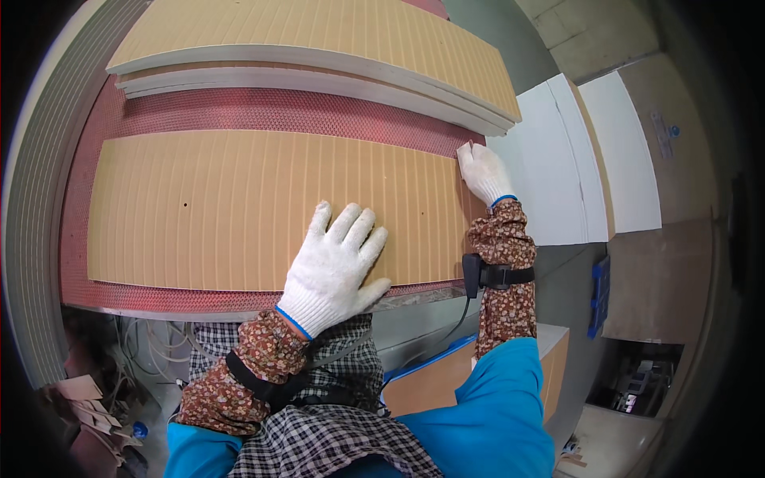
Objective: Applying finishing material to the edges of wood panels and stacking them in a manufacturing facility.
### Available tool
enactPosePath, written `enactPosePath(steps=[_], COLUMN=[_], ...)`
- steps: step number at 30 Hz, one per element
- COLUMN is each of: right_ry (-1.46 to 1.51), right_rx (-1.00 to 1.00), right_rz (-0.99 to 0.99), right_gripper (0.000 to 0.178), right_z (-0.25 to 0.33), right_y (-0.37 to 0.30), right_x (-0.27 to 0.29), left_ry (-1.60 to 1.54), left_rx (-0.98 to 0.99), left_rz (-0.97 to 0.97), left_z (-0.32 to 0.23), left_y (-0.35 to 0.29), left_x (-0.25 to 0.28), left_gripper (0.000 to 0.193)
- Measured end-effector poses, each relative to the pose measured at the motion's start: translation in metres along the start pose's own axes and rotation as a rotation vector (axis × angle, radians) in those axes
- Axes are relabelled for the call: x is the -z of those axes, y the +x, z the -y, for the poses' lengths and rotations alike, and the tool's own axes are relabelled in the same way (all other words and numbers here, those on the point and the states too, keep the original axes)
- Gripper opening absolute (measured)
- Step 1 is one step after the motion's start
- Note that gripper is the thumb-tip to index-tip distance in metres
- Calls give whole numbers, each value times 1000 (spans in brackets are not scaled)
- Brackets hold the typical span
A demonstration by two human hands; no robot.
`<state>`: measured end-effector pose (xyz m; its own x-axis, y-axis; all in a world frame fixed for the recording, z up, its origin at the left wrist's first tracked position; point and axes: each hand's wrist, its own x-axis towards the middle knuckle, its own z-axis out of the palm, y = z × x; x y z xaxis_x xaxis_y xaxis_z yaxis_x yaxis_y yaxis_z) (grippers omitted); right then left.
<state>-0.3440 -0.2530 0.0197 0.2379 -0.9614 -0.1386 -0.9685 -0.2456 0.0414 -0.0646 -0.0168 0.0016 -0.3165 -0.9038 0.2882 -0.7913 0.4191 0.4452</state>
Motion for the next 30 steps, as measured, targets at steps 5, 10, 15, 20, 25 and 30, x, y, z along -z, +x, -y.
enactPosePath(steps=[5, 10, 15, 20, 25, 30], right_ry=[99, 235, 187, 148, 107, 32], right_rx=[-102, -133, -248, -241, -135, -26], right_rz=[-70, 4, 56, 59, -10, -57], right_gripper=[59, 63, 59, 58, 58, 60], right_z=[15, 27, 42, 46, 42, 12], right_y=[-38, -114, -170, -169, -111, -27], right_x=[-2, -6, -2, 3, 3, -13], left_ry=[-19, -10, -5, -4, -5, -7], left_rx=[1, -4, -11, -9, 0, 11], left_rz=[-22, -36, -30, -33, -14, 1], left_z=[3, 7, 6, 5, 4, 1], left_y=[-2, -4, -4, -2, -2, 1], left_x=[1, -2, -2, -4, -1, 0], left_gripper=[69, 69, 70, 70, 70, 70])
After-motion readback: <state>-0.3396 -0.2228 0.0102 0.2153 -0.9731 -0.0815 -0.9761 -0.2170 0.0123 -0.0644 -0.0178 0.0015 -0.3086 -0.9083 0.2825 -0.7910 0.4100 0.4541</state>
